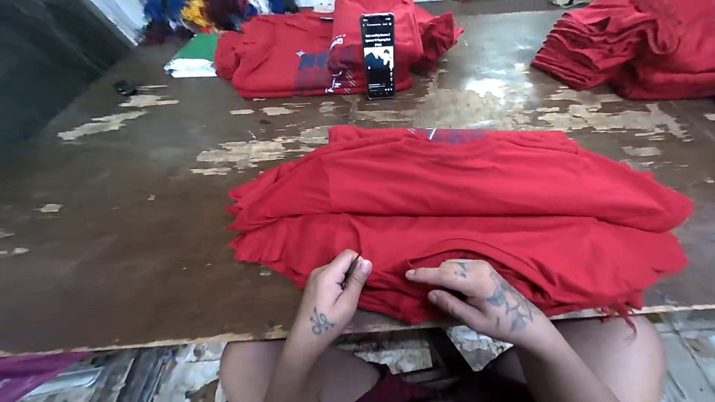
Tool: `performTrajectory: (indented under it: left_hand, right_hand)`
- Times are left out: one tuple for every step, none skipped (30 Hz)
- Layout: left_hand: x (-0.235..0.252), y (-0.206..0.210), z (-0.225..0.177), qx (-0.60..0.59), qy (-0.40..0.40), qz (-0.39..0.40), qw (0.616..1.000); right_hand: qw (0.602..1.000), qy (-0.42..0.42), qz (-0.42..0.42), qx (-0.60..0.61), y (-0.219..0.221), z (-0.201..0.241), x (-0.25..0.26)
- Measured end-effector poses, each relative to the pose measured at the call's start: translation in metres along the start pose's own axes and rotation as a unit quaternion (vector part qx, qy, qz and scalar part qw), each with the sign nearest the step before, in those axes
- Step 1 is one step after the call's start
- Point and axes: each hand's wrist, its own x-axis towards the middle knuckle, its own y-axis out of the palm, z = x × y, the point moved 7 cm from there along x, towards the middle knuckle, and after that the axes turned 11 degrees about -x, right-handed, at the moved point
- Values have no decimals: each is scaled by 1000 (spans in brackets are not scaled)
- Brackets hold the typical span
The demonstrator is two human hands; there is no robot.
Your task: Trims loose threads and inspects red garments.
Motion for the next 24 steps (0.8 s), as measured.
performTrajectory:
  left_hand:
    - [0, 0, 0, 5, -3, 1, 1000]
    - [-1, 0, 1, 13, -3, 1, 1000]
    - [-1, 0, 1, 18, 0, 1, 1000]
    - [-1, 1, 1, 20, 2, 1, 1000]
    - [-2, 1, 1, 21, 2, 2, 1000]
    - [-2, 1, 1, 22, 3, 1, 1000]
    - [-1, 0, -1, 22, 4, -1, 1000]
    - [-1, 0, -2, 21, 7, -3, 1000]
    - [-2, -1, -3, 20, 9, -5, 1000]
    - [-2, -1, -3, 17, 11, -5, 1000]
    - [-3, 0, -1, 13, 10, -2, 1000]
    - [-3, 0, 0, 10, 10, -1, 1000]
    - [-3, 0, 0, 8, 11, -3, 1000]
    - [-3, 0, -1, 6, 13, -6, 1000]
    - [-4, 0, -1, 3, 14, -10, 1000]
    - [-4, 0, -2, -1, 14, -11, 1000]
    - [-3, -1, -2, -4, 13, -10, 1000]
    - [-3, -1, -1, -8, 9, -5, 1000]
    - [-3, 0, 0, -10, 3, -1, 1000]
    - [-3, 0, 1, -14, -1, 1, 1000]
    - [-3, -1, 2, -20, -4, 3, 1000]
    - [-3, -1, 3, -26, -5, 3, 1000]
    - [-3, -1, 4, -30, -7, 2, 1000]
    - [-3, -1, 4, -32, -11, 1, 999]
  right_hand:
    - [999, 6, 0, -36, 3, 2, 1]
    - [997, 12, -7, -80, 7, 5, 3]
    - [992, 9, -25, -120, 9, 8, 5]
    - [988, 0, -53, -146, 11, 10, 5]
    - [985, -11, -83, -154, 10, 10, 3]
    - [983, -15, -108, -145, 8, 9, -1]
    - [984, -13, -126, -124, 3, 8, -4]
    - [985, -8, -141, -98, -2, 7, -5]
    - [986, 0, -149, -73, -6, 7, -8]
    - [987, 10, -151, -46, -9, 6, -13]
    - [988, 8, -151, -24, -10, 8, -20]
    - [988, -7, -152, -11, -12, 12, -30]
    - [989, -25, -145, -10, -15, 19, -42]
    - [990, -37, -139, 3, -17, 28, -53]
    - [991, -45, -127, 19, -18, 37, -63]
    - [992, -49, -108, 31, -19, 44, -73]
    - [995, -44, -85, 34, -23, 50, -82]
    - [997, -33, -68, 18, -31, 51, -90]
    - [998, -16, -62, -24, -45, 47, -97]
    - [995, 7, -69, -73, -64, 37, -104]
    - [986, 40, -74, -140, -84, 19, -114]
    - [973, 76, -65, -207, -101, -3, -126]
    - [958, 108, -54, -260, -113, -24, -138]
    - [945, 128, -48, -296, -119, -42, -148]
